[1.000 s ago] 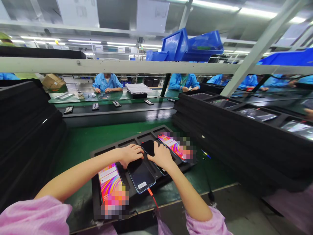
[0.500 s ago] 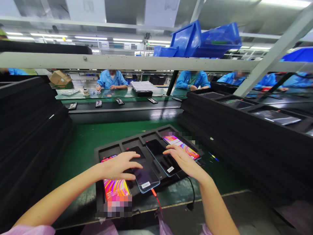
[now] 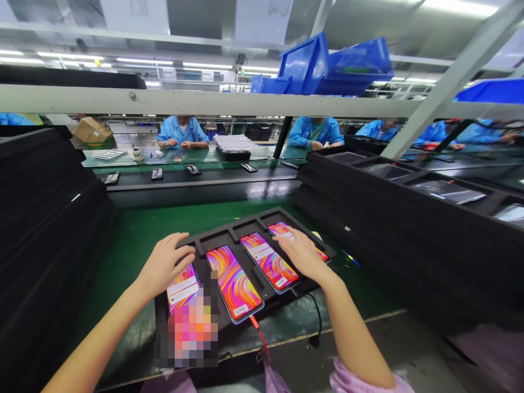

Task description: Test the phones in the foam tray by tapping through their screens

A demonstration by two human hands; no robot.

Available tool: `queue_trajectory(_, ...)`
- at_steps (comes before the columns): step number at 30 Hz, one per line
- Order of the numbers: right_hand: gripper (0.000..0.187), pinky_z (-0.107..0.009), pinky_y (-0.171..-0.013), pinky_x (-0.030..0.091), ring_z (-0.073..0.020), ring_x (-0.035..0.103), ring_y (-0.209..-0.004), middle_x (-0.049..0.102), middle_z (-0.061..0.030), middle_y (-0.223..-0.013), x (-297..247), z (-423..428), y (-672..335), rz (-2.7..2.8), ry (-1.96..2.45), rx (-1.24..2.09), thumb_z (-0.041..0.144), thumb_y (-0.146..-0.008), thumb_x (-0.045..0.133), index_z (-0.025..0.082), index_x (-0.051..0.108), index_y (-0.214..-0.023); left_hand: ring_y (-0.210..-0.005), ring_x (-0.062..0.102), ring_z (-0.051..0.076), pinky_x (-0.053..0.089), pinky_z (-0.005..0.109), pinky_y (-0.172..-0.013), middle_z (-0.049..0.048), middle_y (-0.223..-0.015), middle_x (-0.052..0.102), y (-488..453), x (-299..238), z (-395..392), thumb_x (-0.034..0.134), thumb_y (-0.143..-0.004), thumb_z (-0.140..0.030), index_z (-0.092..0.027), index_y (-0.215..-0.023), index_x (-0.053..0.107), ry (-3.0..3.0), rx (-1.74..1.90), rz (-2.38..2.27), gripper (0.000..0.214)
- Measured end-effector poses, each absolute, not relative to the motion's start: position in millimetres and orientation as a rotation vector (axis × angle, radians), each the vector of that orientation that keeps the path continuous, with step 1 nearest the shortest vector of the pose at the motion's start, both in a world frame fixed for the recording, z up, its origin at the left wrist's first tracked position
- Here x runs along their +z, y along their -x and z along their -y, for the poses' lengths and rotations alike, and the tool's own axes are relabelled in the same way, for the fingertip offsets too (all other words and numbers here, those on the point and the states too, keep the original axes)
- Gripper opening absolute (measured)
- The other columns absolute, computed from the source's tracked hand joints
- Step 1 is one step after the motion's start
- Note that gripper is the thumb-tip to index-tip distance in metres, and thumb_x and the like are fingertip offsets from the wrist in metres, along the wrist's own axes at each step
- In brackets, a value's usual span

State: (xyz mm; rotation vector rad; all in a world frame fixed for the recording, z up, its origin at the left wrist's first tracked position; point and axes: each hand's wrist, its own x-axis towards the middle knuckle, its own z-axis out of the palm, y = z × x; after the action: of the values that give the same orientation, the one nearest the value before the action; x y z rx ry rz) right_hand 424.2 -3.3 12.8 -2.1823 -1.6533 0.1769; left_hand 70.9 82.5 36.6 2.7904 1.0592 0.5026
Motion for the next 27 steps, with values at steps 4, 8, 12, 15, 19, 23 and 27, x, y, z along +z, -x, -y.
queue_trajectory(4, 0.05, -0.043, -0.104, 0.03, -0.0253, 0.04, -0.125, 0.051, -0.007, -0.133, 20.1, 16.1, -462.6, 1.501, 2.287, 0.106, 0.035, -0.093, 0.025, 0.023, 0.073, -0.085, -0.117, 0.048, 0.023, 0.047, 0.036, -0.091, 0.0033, -0.132, 0.049, -29.7, 26.5, -45.3, 0.032, -0.092, -0.046, -0.031, -0.092, 0.069, -2.703, 0.416, -0.741, 0.04)
queue_trajectory(8, 0.056, -0.048, -0.098, 0.036, -0.0292, 0.046, -0.12, 0.056, -0.0089, -0.127, 19.3, 22.8, -488.5, 1.362, 2.397, 0.094, 0.037, -0.093, 0.022, 0.022, 0.073, -0.076, -0.113, 0.05, 0.031, 0.047, 0.048, -0.088, 0.0079, -0.123, 0.056, -14.2, 1.1, -43.2, 0.037, -0.089, -0.05, -0.03, -0.087, 0.071, -2.737, 0.592, -1.113, 0.039)
queue_trajectory(12, 0.049, -0.062, -0.099, 0.027, -0.0374, 0.035, -0.128, 0.045, -0.0194, -0.135, 13.6, 21.8, -476.5, 1.302, 2.434, 0.024, 0.037, -0.091, 0.026, 0.015, 0.066, -0.109, -0.116, 0.045, 0.035, 0.043, 0.056, -0.088, 0.0118, -0.122, 0.054, -16.5, -8.3, -56.7, 0.029, -0.091, -0.05, -0.026, -0.095, 0.07, -2.587, 0.899, -1.618, 0.047)
queue_trajectory(15, 0.049, -0.045, -0.107, 0.027, -0.0251, 0.034, -0.13, 0.043, -0.01, -0.139, 9.8, 26.9, -449.2, 1.516, 2.28, 0.092, 0.035, -0.092, 0.023, 0.021, 0.069, -0.103, -0.119, 0.044, 0.031, 0.042, 0.053, -0.092, 0.0086, -0.125, 0.052, -19.3, -7.2, -49.5, 0.031, -0.092, -0.046, -0.029, -0.1, 0.068, -2.592, 0.921, -1.436, 0.041)
queue_trajectory(19, 0.059, -0.036, -0.106, 0.031, -0.0209, 0.041, -0.126, 0.05, -0.006, -0.133, 4.0, 29.0, -419.2, 1.866, 1.944, 0.306, 0.042, -0.094, 0.016, 0.023, 0.071, -0.082, -0.124, 0.039, 0.027, 0.039, 0.05, -0.099, 0.0037, -0.13, 0.048, -16.3, -10.4, -25.5, 0.031, -0.093, -0.042, -0.032, -0.098, 0.067, -2.516, 0.907, -1.219, 0.038)
queue_trajectory(23, 0.05, -0.053, -0.102, 0.03, -0.03, 0.041, -0.123, 0.051, -0.0136, -0.128, -2.1, 16.2, -406.3, 1.759, 2.116, 0.015, 0.038, -0.092, 0.022, 0.02, 0.067, -0.102, -0.13, 0.032, 0.028, 0.034, 0.051, -0.104, 0.0041, -0.133, 0.045, -8.3, -19.8, -3.6, 0.026, -0.094, -0.046, -0.031, -0.1, 0.067, -2.412, 0.909, -1.155, 0.044)
queue_trajectory(27, 0.05, -0.051, -0.101, 0.03, -0.0282, 0.041, -0.121, 0.051, -0.0116, -0.126, -6.4, 17.1, -385.0, 1.82, 1.968, -0.044, 0.039, -0.092, 0.021, 0.024, 0.065, -0.108, -0.133, 0.026, 0.03, 0.036, 0.051, -0.102, 0.0056, -0.136, 0.041, -2.6, -37.8, 15.2, 0.017, -0.094, -0.049, -0.03, -0.1, 0.067, -2.423, 0.94, -1.011, 0.054)
